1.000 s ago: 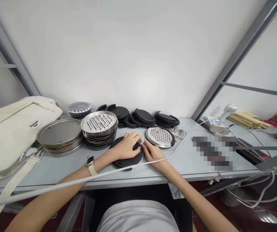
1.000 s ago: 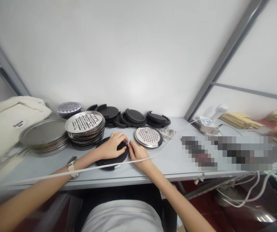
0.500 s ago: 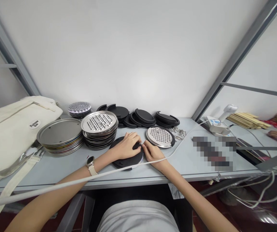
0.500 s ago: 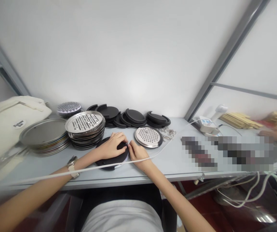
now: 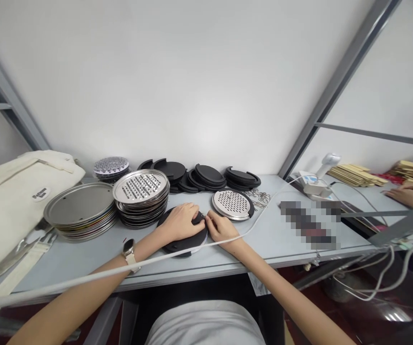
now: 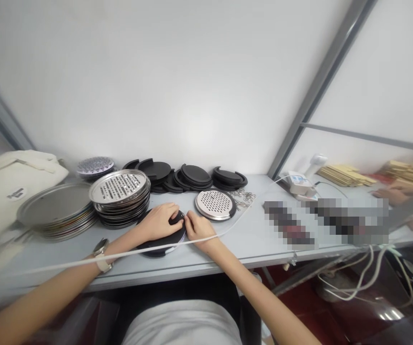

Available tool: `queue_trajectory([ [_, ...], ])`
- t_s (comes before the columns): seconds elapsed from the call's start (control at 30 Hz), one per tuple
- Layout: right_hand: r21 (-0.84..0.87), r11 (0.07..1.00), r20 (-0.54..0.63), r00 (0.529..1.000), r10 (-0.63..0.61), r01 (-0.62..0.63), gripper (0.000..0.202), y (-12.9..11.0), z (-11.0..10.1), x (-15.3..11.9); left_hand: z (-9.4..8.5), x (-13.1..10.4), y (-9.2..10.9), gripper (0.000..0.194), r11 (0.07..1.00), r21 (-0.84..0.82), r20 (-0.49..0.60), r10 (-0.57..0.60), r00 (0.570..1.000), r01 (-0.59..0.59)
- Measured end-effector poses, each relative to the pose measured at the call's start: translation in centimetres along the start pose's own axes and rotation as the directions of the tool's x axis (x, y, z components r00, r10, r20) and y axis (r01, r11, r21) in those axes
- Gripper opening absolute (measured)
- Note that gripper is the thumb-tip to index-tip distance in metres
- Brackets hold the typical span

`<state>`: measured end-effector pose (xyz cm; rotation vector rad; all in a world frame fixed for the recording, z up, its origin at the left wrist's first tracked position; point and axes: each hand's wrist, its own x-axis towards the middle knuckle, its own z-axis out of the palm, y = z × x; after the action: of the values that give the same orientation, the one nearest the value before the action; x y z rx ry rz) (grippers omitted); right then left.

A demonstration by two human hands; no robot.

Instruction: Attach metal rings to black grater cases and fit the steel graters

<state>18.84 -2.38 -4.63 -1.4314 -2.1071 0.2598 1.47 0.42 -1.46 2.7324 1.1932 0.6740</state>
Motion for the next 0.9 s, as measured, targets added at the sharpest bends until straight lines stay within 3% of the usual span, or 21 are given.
queue_trajectory([
  [0.23, 0.046, 0.999, 0.022, 0.999, 0.026, -0.027, 0.026, -0.5, -0.5, -0.3, -1.6, 0.2, -0.6, 0.017, 0.979, -0.064, 0.159, 0.2, 0.967, -0.192],
  [0.37, 0.063, 0.998, 0.003, 1.0, 0.021, -0.021, 0.025, -0.6, -0.7, -0.6, -2.1, 0.3, -0.9, 0.015, 0.97, -0.101, 0.209, 0.24, 0.948, -0.223],
  [0.63, 0.052, 0.997, -0.047, 0.997, 0.055, -0.053, 0.022, 0.3, -0.6, -0.2, -1.0, 1.8, -1.0, 0.022, 0.971, -0.069, 0.218, 0.238, 0.947, -0.228],
  [0.9, 0.081, 0.996, -0.061, 0.997, 0.041, -0.036, 0.022, 1.2, -1.1, -0.9, 0.0, 3.8, -0.8, 0.02, 0.928, -0.039, 0.248, 0.368, 0.896, -0.37],
])
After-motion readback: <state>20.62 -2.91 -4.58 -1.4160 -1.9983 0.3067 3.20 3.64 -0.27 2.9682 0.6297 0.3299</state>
